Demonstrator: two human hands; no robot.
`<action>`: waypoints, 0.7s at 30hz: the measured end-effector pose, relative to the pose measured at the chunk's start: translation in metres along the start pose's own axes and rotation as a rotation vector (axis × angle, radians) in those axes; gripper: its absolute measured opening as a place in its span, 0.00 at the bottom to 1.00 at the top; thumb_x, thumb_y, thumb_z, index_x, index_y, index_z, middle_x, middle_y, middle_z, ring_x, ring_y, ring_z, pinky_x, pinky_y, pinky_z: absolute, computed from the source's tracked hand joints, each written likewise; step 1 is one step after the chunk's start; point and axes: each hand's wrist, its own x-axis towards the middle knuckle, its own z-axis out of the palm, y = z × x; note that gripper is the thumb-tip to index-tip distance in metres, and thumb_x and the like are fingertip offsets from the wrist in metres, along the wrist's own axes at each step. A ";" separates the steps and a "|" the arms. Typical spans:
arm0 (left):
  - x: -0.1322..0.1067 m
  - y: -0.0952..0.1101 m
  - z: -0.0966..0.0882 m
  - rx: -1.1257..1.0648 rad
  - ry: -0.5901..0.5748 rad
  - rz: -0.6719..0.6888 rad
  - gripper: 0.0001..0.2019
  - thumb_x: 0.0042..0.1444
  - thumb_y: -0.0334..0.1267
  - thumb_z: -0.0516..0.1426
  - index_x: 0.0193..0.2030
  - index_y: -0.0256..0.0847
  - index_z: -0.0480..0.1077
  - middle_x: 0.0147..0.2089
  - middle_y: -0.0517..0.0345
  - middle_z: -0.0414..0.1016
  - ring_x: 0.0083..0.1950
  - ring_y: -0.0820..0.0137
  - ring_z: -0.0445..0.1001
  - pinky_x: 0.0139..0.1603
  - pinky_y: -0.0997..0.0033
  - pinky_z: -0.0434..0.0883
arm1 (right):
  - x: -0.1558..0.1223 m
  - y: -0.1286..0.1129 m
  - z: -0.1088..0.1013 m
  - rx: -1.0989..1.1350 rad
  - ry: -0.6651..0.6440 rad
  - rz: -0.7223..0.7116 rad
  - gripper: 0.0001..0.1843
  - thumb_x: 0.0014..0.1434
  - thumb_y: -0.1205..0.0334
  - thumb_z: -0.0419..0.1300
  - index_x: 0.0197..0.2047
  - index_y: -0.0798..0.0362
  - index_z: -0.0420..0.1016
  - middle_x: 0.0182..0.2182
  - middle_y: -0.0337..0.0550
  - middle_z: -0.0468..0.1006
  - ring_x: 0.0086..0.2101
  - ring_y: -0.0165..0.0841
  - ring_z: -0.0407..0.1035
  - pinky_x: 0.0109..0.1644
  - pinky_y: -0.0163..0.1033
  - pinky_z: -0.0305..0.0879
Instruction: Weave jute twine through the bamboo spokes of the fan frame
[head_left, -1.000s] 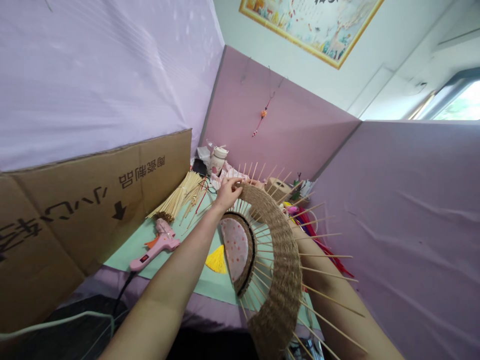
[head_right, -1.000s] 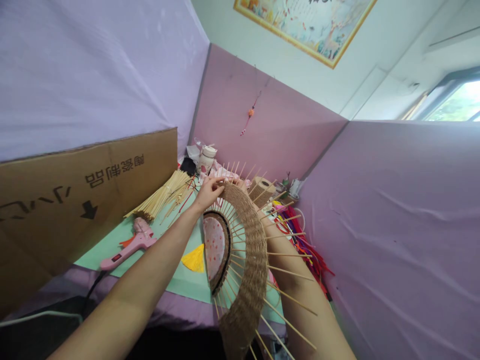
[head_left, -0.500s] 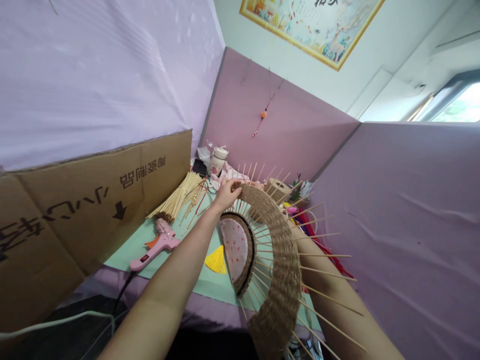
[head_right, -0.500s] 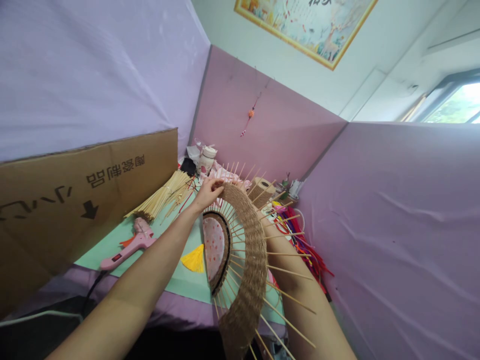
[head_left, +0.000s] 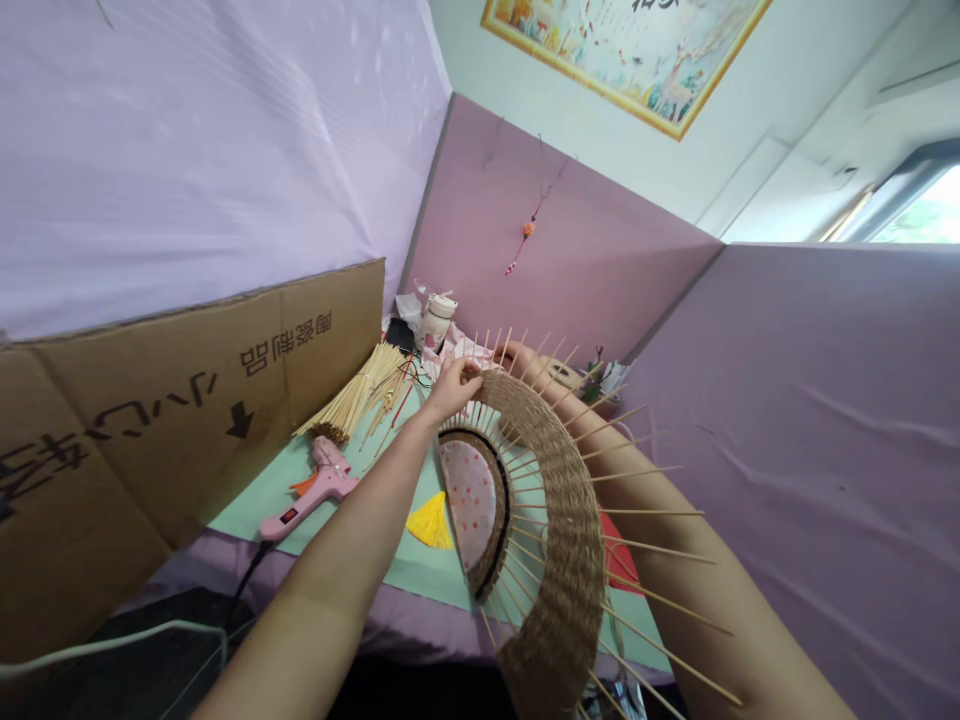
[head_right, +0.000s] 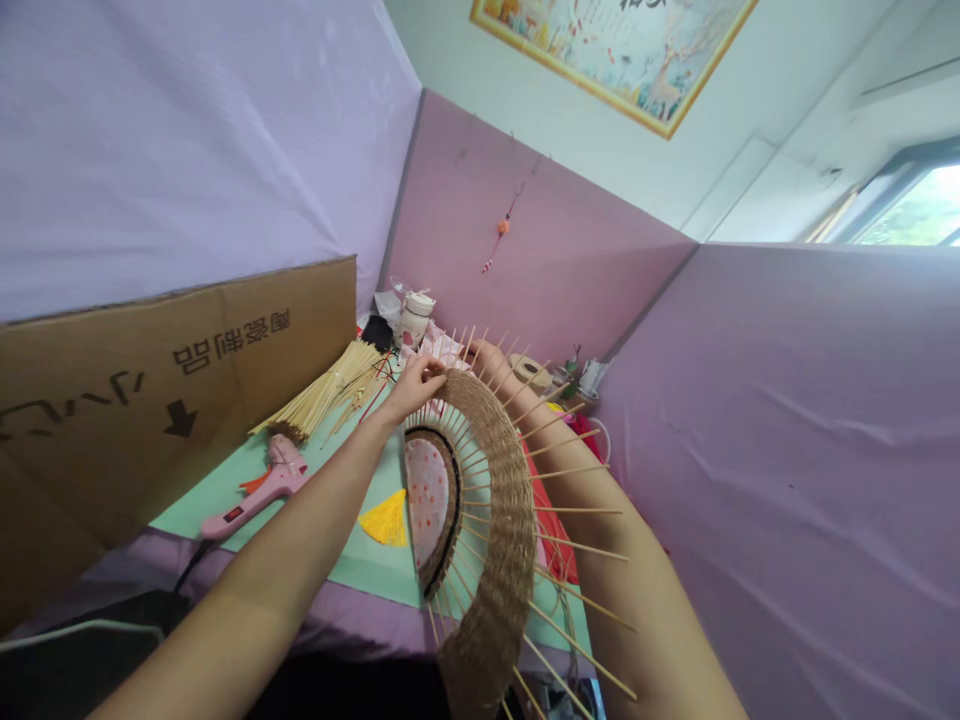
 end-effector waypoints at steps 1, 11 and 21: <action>0.000 0.001 0.001 -0.015 -0.009 -0.008 0.07 0.49 0.29 0.58 0.36 0.37 0.70 0.43 0.57 0.64 0.36 0.75 0.67 0.44 0.71 0.69 | 0.003 0.003 -0.002 -0.023 0.004 -0.015 0.14 0.63 0.55 0.58 0.45 0.58 0.73 0.40 0.43 0.76 0.39 0.32 0.71 0.44 0.43 0.71; 0.005 0.009 0.005 -0.158 -0.114 -0.096 0.08 0.48 0.31 0.56 0.37 0.38 0.67 0.34 0.60 0.70 0.36 0.73 0.68 0.38 0.73 0.67 | 0.034 0.008 0.003 -0.077 0.140 -0.169 0.08 0.52 0.62 0.55 0.30 0.54 0.75 0.29 0.43 0.75 0.36 0.35 0.68 0.42 0.38 0.62; 0.008 0.007 0.008 -0.268 -0.127 -0.144 0.08 0.45 0.33 0.54 0.34 0.38 0.66 0.32 0.61 0.68 0.33 0.74 0.66 0.36 0.74 0.65 | 0.056 0.007 0.014 0.048 0.131 -0.179 0.06 0.49 0.62 0.56 0.30 0.53 0.71 0.26 0.38 0.71 0.32 0.32 0.64 0.38 0.37 0.60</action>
